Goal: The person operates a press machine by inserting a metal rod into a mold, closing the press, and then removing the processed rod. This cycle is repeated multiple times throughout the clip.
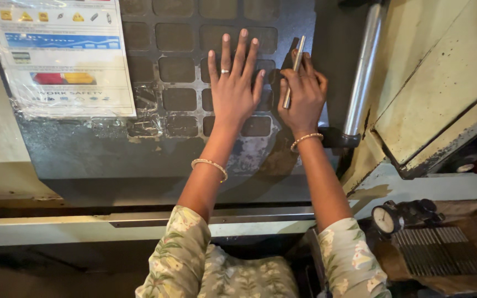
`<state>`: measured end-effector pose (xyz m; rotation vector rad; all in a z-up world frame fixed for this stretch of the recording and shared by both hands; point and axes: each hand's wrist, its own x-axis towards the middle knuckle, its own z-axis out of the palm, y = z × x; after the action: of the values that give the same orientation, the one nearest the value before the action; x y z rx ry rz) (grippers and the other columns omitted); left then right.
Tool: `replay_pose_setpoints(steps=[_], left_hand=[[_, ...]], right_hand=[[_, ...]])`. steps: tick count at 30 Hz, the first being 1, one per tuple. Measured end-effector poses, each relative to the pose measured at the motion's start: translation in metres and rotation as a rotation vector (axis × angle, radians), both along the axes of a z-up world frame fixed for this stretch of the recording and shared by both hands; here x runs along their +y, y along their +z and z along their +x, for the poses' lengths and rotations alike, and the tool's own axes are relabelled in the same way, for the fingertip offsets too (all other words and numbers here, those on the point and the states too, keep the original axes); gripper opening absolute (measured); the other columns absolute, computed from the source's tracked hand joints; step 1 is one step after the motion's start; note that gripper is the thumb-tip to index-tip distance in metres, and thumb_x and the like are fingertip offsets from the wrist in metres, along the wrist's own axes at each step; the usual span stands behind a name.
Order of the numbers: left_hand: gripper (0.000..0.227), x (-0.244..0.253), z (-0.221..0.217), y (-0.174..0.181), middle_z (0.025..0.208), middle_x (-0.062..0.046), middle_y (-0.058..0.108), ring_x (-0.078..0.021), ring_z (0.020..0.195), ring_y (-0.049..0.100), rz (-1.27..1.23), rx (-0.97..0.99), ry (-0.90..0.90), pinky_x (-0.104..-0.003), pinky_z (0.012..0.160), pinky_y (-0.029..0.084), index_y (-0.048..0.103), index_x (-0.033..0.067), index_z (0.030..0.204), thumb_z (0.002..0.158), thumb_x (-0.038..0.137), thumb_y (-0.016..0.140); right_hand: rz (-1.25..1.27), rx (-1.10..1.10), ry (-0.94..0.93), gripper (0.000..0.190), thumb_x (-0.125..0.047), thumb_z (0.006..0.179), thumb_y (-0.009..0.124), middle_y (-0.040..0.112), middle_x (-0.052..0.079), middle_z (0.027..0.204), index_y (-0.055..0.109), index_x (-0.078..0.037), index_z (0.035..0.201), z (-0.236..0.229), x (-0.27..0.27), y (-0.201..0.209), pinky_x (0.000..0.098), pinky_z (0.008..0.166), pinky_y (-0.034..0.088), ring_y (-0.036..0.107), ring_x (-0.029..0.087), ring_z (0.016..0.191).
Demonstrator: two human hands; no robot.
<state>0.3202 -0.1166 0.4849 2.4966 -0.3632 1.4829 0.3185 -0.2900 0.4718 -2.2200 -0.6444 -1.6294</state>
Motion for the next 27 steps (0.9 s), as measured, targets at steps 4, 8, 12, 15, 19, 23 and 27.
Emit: replay_pose_setpoints(steps=[4, 8, 12, 15, 19, 23, 27], left_hand=[[0.06, -0.0015, -0.0012, -0.0005, 0.171, -0.003, 0.025, -0.0318, 0.159, 0.015, -0.001, 0.015, 0.014, -0.058, 0.129, 0.01, 0.037, 0.0175, 0.163, 0.109, 0.042, 0.048], [0.06, -0.0013, -0.0024, -0.0003, 0.171, -0.003, 0.025, -0.0321, 0.159, 0.015, 0.003, 0.019, 0.018, -0.058, 0.129, 0.01, 0.038, 0.017, 0.163, 0.109, 0.042, 0.048], [0.06, -0.0019, -0.0015, -0.0007, 0.171, -0.003, 0.024, -0.0312, 0.16, 0.014, -0.006, 0.023, 0.013, -0.057, 0.129, 0.008, 0.037, 0.0178, 0.163, 0.109, 0.042, 0.048], [0.063, -0.002, -0.0005, -0.0027, 0.173, -0.004, 0.022, -0.0308, 0.16, 0.012, -0.018, 0.017, 0.0, -0.057, 0.13, 0.007, 0.033, 0.0157, 0.166, 0.111, 0.041, 0.047], [0.062, -0.0009, -0.0039, -0.007, 0.173, -0.007, 0.019, -0.0364, 0.16, 0.008, -0.031, -0.062, 0.057, -0.059, 0.129, 0.005, 0.032, 0.0182, 0.166, 0.111, 0.039, 0.05], [0.061, -0.0015, -0.0044, -0.0068, 0.173, -0.009, 0.019, -0.0374, 0.159, 0.01, -0.027, -0.088, 0.072, -0.059, 0.129, 0.006, 0.035, 0.0198, 0.165, 0.11, 0.038, 0.051], [0.059, -0.0011, -0.0038, -0.0062, 0.17, -0.015, 0.022, -0.0375, 0.158, 0.015, -0.091, -0.009, 0.025, -0.059, 0.128, 0.008, 0.043, 0.0173, 0.16, 0.107, 0.039, 0.053]], right_hand=[[0.005, -0.005, -0.004, 0.012, -0.014, 0.104, 0.061, 0.062, 0.014, 0.148, 0.067, -0.011, 0.114, 0.0001, -0.0006, 0.0002, 0.0478, 0.109, 0.041, 0.053, 0.034, 0.144], [0.006, -0.01, 0.008, 0.011, -0.014, 0.103, 0.062, 0.062, 0.016, 0.147, 0.067, -0.011, 0.112, -0.0017, -0.001, 0.0004, 0.0472, 0.108, 0.042, 0.054, 0.034, 0.143], [0.003, -0.032, 0.012, 0.011, -0.014, 0.102, 0.062, 0.062, 0.018, 0.146, 0.068, -0.011, 0.111, -0.0013, -0.0008, -0.0012, 0.0473, 0.107, 0.043, 0.055, 0.035, 0.141], [0.01, -0.031, 0.009, 0.01, -0.013, 0.103, 0.062, 0.062, 0.018, 0.146, 0.068, -0.011, 0.11, 0.0004, -0.001, -0.0028, 0.0472, 0.107, 0.043, 0.055, 0.034, 0.141], [0.011, -0.026, 0.011, 0.009, -0.012, 0.102, 0.062, 0.063, 0.017, 0.145, 0.068, -0.01, 0.109, 0.0012, -0.0005, -0.0025, 0.0464, 0.106, 0.043, 0.055, 0.034, 0.142], [-0.003, -0.027, 0.01, 0.01, -0.011, 0.101, 0.062, 0.063, 0.017, 0.145, 0.069, -0.009, 0.109, -0.001, -0.001, -0.0009, 0.0458, 0.105, 0.043, 0.054, 0.035, 0.142], [-0.009, -0.019, -0.001, 0.009, -0.011, 0.101, 0.062, 0.062, 0.016, 0.147, 0.068, -0.01, 0.108, -0.0013, -0.0001, -0.0002, 0.0451, 0.105, 0.043, 0.054, 0.034, 0.142]])
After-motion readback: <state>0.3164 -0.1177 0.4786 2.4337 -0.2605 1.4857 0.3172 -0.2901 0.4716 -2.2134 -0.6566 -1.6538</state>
